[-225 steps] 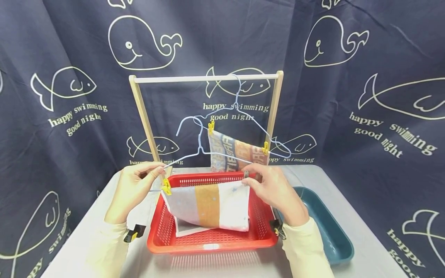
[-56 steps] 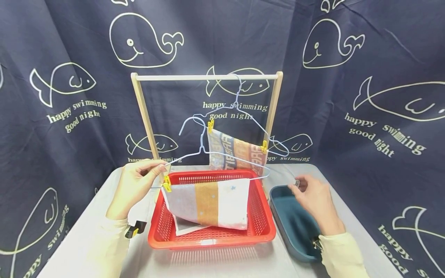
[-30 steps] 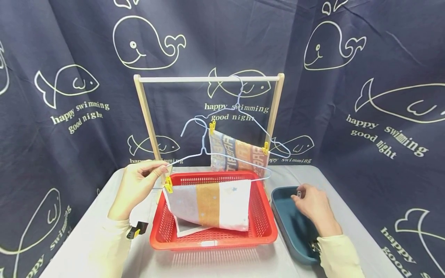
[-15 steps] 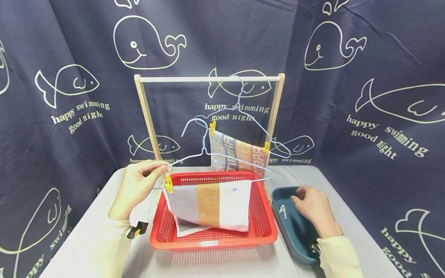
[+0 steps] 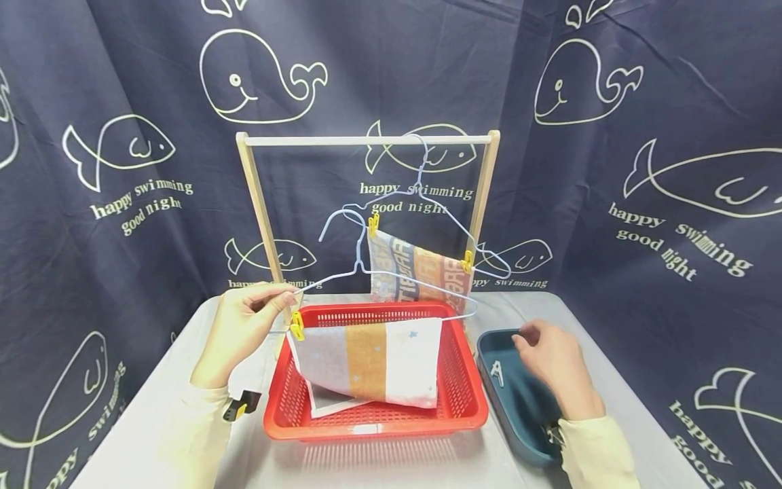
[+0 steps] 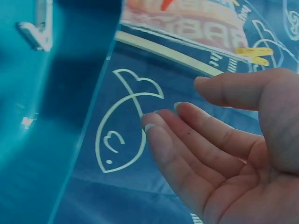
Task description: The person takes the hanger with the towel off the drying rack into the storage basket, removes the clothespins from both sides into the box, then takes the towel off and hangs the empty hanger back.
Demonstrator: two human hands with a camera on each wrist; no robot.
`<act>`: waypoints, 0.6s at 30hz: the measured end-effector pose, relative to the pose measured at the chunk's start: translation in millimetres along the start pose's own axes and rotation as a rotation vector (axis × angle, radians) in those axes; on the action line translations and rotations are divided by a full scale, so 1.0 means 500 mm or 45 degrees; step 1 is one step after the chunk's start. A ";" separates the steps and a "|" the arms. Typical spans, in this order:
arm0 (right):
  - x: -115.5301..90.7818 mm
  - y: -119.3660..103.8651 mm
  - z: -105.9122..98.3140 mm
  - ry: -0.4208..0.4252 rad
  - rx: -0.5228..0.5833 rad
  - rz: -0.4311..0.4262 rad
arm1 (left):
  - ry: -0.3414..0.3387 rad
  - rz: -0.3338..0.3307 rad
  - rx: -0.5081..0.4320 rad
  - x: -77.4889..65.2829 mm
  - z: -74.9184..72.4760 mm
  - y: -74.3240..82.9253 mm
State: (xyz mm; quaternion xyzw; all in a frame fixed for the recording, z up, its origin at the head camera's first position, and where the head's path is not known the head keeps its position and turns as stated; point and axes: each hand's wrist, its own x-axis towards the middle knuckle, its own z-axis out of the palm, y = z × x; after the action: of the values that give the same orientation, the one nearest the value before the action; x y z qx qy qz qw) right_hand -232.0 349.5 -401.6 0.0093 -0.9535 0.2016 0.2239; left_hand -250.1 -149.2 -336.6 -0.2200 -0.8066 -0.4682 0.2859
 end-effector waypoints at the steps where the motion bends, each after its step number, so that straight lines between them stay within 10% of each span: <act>1: 0.000 -0.005 -0.005 0.020 0.002 0.000 | -0.001 -0.001 -0.004 0.000 0.000 0.000; 18: -0.009 -0.118 -0.091 0.300 0.080 -0.006 | -0.003 0.001 -0.002 -0.001 0.000 0.000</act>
State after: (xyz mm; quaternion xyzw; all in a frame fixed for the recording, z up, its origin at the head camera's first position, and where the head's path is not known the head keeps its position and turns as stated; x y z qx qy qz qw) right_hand -202.3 312.5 -344.0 -0.0053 -0.9137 0.2307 0.3346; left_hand -249.6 -149.4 -336.8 -0.2210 -0.8064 -0.4686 0.2851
